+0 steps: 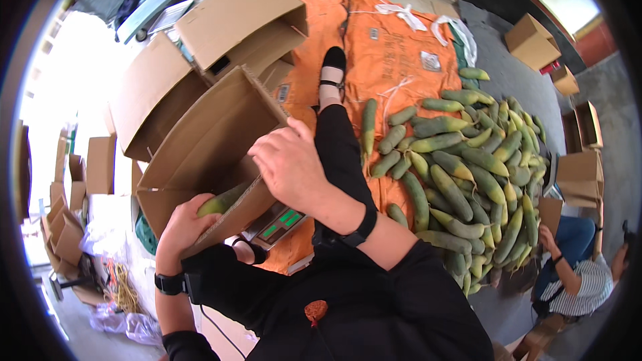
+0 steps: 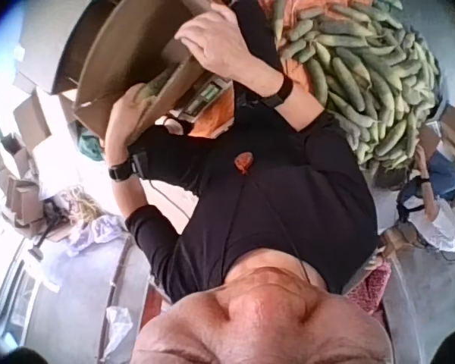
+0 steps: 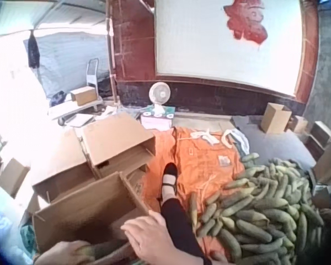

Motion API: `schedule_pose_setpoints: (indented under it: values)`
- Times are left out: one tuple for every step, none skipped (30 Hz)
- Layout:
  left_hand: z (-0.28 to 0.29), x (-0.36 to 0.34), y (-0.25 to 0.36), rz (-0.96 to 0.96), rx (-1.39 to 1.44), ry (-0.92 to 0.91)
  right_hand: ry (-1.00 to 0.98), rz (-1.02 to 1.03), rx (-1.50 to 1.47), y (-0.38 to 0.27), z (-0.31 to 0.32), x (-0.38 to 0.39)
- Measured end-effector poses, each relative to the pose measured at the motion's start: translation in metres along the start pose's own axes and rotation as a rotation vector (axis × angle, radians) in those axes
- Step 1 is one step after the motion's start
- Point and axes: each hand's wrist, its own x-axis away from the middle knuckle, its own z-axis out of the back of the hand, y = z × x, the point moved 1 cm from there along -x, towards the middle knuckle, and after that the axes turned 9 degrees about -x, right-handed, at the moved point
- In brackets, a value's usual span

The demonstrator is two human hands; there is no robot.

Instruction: Picking up long green produce from a pile on the floor and packing it into cardboard boxes, weighing them on a scale.

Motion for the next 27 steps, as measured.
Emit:
schedule_pose_setpoints:
  values:
    - [-0.005,-0.004,-0.004,-0.028,0.051,-0.03,0.047,0.013,0.012,0.001,-0.001,0.003]
    - [-0.009,-0.008,-0.006,-0.055,0.103,-0.062,0.059,-0.002,0.03,0.002,-0.001,0.004]
    - [-0.01,-0.01,-0.006,-0.066,0.147,-0.103,0.063,0.004,0.009,0.003,-0.002,0.004]
    - [-0.013,-0.013,-0.011,-0.084,0.141,-0.116,0.066,0.013,-0.009,0.003,-0.001,0.004]
    - [-0.016,-0.016,-0.019,-0.176,0.056,-0.102,0.076,0.01,-0.031,0.003,-0.002,0.004]
    - [-0.016,-0.014,-0.026,-0.256,-0.032,-0.084,0.085,0.002,-0.03,0.002,-0.004,0.004]
    - [-0.017,-0.015,-0.028,-0.262,-0.085,-0.095,0.072,0.008,-0.02,0.004,-0.004,0.005]
    - [-0.019,-0.015,-0.032,-0.277,-0.088,-0.102,0.059,0.014,-0.011,0.005,-0.003,0.006]
    - [-0.021,-0.014,-0.033,-0.208,-0.136,-0.128,0.044,0.011,-0.028,0.006,-0.003,0.007]
    - [-0.023,-0.014,-0.034,-0.138,-0.185,-0.152,0.051,0.003,-0.02,0.006,-0.003,0.008]
    - [-0.022,-0.012,-0.035,-0.092,-0.168,-0.156,0.061,0.016,-0.02,0.006,-0.001,0.008]
    - [-0.022,-0.009,-0.033,-0.097,-0.172,-0.159,0.069,0.03,-0.023,0.005,-0.001,0.009]
    - [-0.02,-0.007,-0.033,-0.056,-0.095,-0.071,0.075,0.039,-0.038,0.005,-0.001,0.009]
    - [-0.018,-0.005,-0.032,-0.014,-0.017,0.016,0.08,0.036,-0.037,0.006,0.0,0.009]
    - [-0.015,-0.002,-0.029,-0.018,-0.021,0.013,0.073,0.03,-0.056,0.007,0.001,0.009]
    - [-0.011,0.002,-0.025,0.028,0.104,0.113,0.067,0.023,-0.075,0.008,0.002,0.009]
    - [-0.008,0.007,-0.021,0.074,0.229,0.213,0.071,0.019,-0.072,0.009,0.002,0.009]
    - [-0.006,0.013,-0.015,0.071,0.226,0.21,0.076,0.02,-0.135,0.01,0.004,0.01]
    - [-0.005,0.019,-0.007,0.044,0.273,0.285,0.082,0.022,-0.198,0.012,0.005,0.011]
    - [-0.007,0.024,0.0,0.016,0.322,0.36,0.085,0.018,-0.195,0.015,0.009,0.012]
    - [-0.01,0.031,0.007,-0.013,0.309,0.407,0.109,-0.004,-0.321,0.017,0.015,0.012]
    - [-0.015,0.034,0.012,-0.018,0.309,0.402,0.131,-0.029,-0.441,0.022,0.022,0.013]
    - [-0.02,0.036,0.016,-0.021,0.306,0.428,0.18,-0.059,-0.514,0.025,0.03,0.015]
    - [-0.025,0.039,0.019,-0.018,0.302,0.454,0.198,-0.172,-0.644,0.028,0.032,0.019]
    - [-0.029,0.039,0.021,-0.017,0.263,0.454,0.241,-0.212,-0.699,0.028,0.035,0.023]
    - [-0.032,0.038,0.021,-0.018,0.264,0.448,0.283,-0.251,-0.753,0.028,0.037,0.026]
    - [-0.034,0.037,0.02,-0.005,0.257,0.471,0.294,-0.126,-0.637,0.031,0.04,0.027]
